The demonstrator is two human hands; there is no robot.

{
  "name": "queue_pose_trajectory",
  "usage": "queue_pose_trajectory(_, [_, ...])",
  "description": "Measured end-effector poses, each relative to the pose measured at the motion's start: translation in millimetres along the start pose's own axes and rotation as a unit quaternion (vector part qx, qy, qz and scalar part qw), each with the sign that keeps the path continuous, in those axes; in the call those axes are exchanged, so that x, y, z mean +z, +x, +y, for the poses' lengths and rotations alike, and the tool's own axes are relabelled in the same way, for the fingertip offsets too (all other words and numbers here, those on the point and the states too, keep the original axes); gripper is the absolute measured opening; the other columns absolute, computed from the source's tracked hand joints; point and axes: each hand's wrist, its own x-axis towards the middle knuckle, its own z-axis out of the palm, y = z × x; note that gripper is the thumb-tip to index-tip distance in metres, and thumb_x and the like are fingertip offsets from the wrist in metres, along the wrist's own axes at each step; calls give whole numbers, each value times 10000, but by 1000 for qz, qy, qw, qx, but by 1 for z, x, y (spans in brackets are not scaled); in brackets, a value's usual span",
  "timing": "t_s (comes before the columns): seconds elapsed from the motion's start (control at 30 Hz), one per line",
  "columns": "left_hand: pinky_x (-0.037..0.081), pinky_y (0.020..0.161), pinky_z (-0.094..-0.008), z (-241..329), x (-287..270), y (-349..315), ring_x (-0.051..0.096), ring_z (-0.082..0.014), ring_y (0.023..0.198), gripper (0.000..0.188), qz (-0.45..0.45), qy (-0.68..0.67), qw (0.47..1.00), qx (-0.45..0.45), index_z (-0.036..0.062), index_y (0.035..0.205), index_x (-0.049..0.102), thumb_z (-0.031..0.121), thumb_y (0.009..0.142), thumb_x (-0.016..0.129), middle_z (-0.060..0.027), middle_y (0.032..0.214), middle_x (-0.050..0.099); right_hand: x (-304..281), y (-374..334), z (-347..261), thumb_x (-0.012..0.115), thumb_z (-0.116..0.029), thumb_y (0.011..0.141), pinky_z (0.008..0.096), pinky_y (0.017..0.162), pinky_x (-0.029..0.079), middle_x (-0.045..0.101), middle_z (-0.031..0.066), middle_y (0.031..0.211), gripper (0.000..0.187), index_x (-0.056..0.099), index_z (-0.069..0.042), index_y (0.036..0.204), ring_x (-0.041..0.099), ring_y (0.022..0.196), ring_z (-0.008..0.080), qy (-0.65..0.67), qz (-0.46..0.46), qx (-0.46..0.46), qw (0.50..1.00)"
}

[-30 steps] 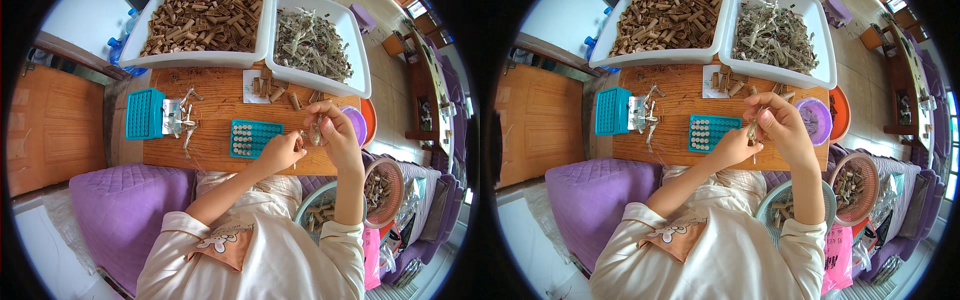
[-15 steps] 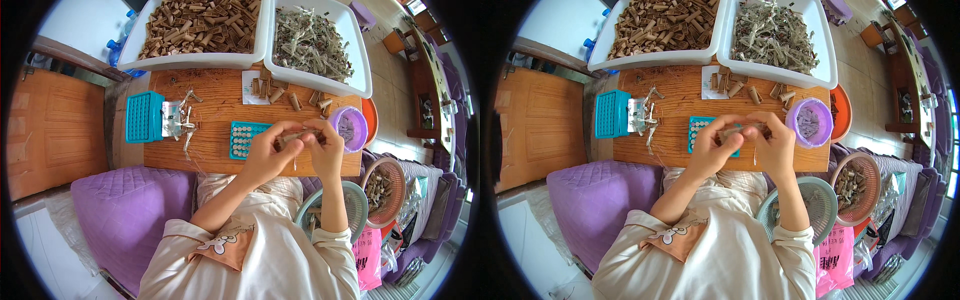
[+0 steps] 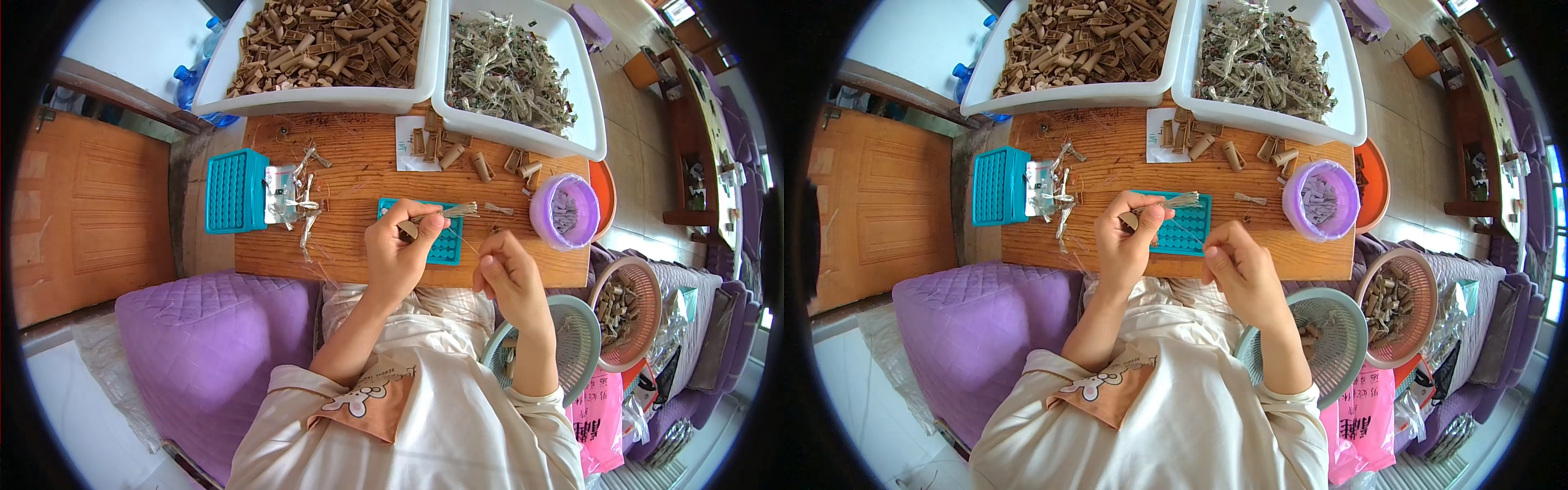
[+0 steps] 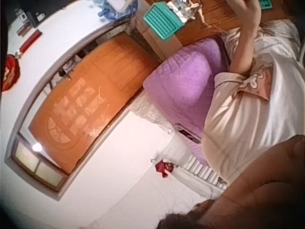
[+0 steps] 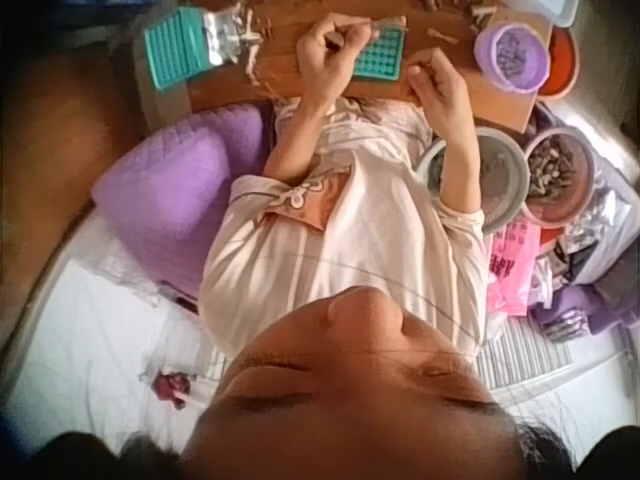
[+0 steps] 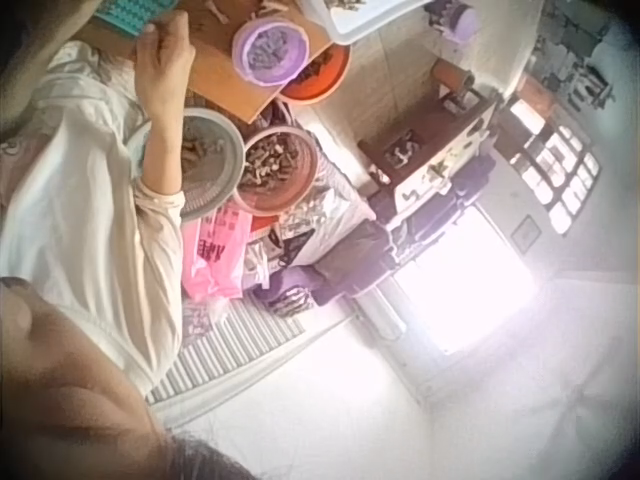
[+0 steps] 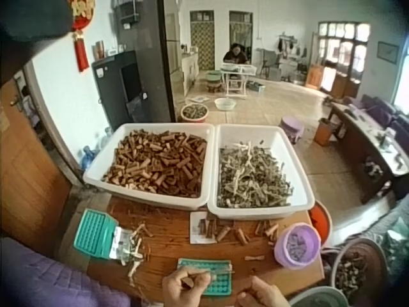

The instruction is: The person is assembling small electronic or mechanical components into a blue plastic tray.

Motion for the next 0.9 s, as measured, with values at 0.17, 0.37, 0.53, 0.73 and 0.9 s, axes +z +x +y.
queue_pose_trajectory(0.17, [416,554,-183,-6,-2,0,560,-64,643,183,8,48,998,34,8,840,588,186,800,608,-66,720,633,3,-12,-1,460,-29,835,224,473,370,531,41,583,54,487,-2,797,457,506,83,-29,-12,-17,999])
queue_pose_trajectory(0.37, [426,516,-216,-12,-1,-3,574,-109,593,135,-33,163,980,112,40,833,591,162,781,616,-53,691,618,4,-14,-17,547,-6,758,275,502,398,515,87,606,31,517,1,760,491,519,211,-151,13,-168,974])
queue_pose_trajectory(0.53, [423,478,-239,8,-4,-20,570,-168,548,114,-238,196,944,117,60,802,585,95,715,652,-52,671,597,-14,14,-39,583,12,679,295,513,406,505,98,634,56,557,-8,724,510,579,252,-295,100,-250,917])
queue_pose_trajectory(0.73, [405,506,-193,5,-13,-28,522,-64,569,119,-59,-2,989,137,11,814,580,114,778,628,-53,695,611,-2,34,-5,608,-7,692,271,539,438,556,105,683,91,589,10,779,547,597,189,-215,-75,-136,964])
queue_pose_trajectory(0.9, [437,534,-238,-3,-17,-11,561,-141,594,120,19,200,954,222,31,841,557,31,737,619,-67,705,598,19,9,-13,593,-10,710,277,537,429,568,118,694,90,585,17,795,533,584,222,-172,-129,-197,957])
